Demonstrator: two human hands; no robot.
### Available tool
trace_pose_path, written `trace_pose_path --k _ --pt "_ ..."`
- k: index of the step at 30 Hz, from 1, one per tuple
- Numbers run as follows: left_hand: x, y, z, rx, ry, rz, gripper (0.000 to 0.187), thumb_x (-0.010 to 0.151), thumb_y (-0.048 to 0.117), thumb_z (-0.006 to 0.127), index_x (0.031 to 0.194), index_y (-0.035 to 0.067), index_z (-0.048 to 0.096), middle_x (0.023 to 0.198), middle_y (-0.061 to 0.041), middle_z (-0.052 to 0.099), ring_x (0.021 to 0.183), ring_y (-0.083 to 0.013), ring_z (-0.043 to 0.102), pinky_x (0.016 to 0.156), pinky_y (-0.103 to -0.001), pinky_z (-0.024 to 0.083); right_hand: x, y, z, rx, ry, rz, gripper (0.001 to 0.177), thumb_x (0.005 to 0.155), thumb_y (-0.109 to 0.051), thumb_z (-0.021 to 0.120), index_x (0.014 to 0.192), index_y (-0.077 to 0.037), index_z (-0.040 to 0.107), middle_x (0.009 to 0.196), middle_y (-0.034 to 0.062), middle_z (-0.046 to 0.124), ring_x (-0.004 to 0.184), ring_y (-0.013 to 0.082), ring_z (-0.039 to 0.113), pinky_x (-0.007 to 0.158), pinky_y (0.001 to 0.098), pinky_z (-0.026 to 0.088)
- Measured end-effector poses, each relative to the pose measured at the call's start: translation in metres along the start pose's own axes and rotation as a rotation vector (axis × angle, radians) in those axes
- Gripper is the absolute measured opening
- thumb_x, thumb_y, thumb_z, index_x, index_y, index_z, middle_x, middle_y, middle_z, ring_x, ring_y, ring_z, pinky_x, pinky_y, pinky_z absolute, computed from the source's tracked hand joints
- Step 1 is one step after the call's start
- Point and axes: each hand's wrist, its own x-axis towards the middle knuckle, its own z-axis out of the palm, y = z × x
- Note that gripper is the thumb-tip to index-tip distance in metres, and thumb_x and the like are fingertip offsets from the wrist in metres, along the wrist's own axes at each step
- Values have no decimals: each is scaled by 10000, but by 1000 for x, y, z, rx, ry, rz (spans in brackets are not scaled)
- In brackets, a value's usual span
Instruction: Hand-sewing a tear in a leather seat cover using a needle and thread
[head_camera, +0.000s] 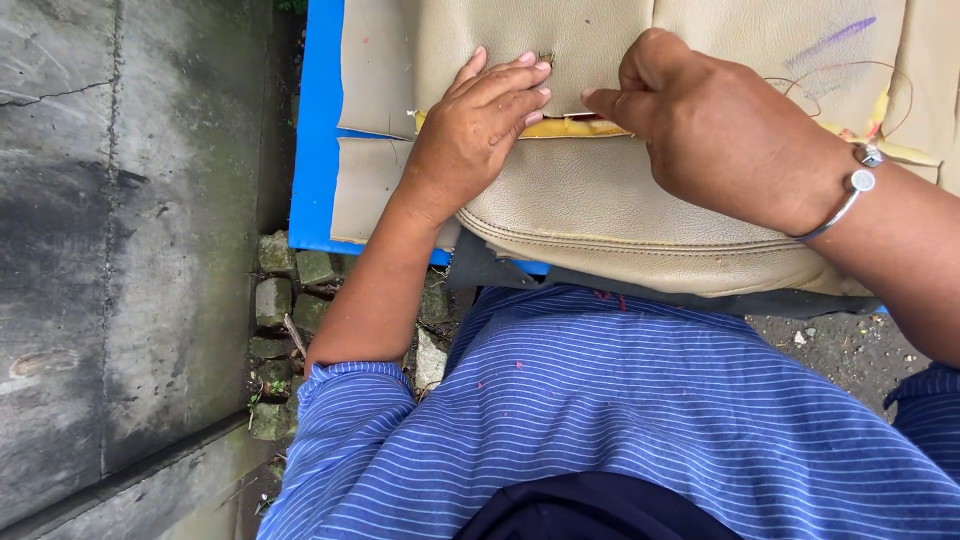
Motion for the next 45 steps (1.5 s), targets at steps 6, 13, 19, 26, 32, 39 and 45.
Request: trace_pose_path --k 6,13,19,26,32,39,45 --pt "6 8 1 3 50 -67 179 1039 0 647 1184 76 720 1331 -57 667 1314 -246 615 1174 -541 374 -2 -11 14 -314 120 -53 392 908 -108 612 1272 -164 747 1020 23 589 823 244 670 600 377 583" --pt "13 10 1 -67 121 -173 86 1024 112 661 1055 85 736 1219 -42 726 1153 -229 695 1134 -501 401 9 -16 20 -515 202 -82 127 1008 -192 605 1101 -148 679 982 32 563 819 210 626 636 330 559" --pt "15 15 -6 -155 151 -165 106 1042 100 607 1005 29 677 1183 -119 711 1103 -289 682 1089 -439 451 19 -17 20 -604 230 -153 83 1023 -244 596 1059 -211 663 1007 -9 582 822 169 618 672 300 539" --pt "13 12 -6 -154 119 -145 137 1051 55 570 1069 -8 689 1227 -118 684 1152 -290 665 1142 -445 422 32 -14 24 -648 259 -193 83 1043 -219 605 970 -207 645 948 -10 550 810 179 586 662 310 502" --pt "13 14 -14 -165 100 -144 122 1016 6 616 1135 5 643 1261 -145 639 1193 -310 632 1052 -399 505 42 0 33 -578 247 -254 68 1017 -251 620 966 -220 652 946 -25 572 833 178 603 698 316 523" --pt "13 14 -13 -169 128 -175 149 969 -35 684 1028 47 573 1266 -137 616 1200 -304 626 1049 -388 492 53 20 54 -359 300 -205 62 922 -156 666 945 -206 695 946 -30 589 817 195 594 666 343 487" --pt "-1 17 -21 -140 48 -165 98 1012 8 708 1067 18 627 1383 -170 531 1343 -329 554 1172 -499 372 59 40 59 -72 231 -179 192 840 -92 725 958 -231 782 938 -53 673 856 218 662 611 400 451"
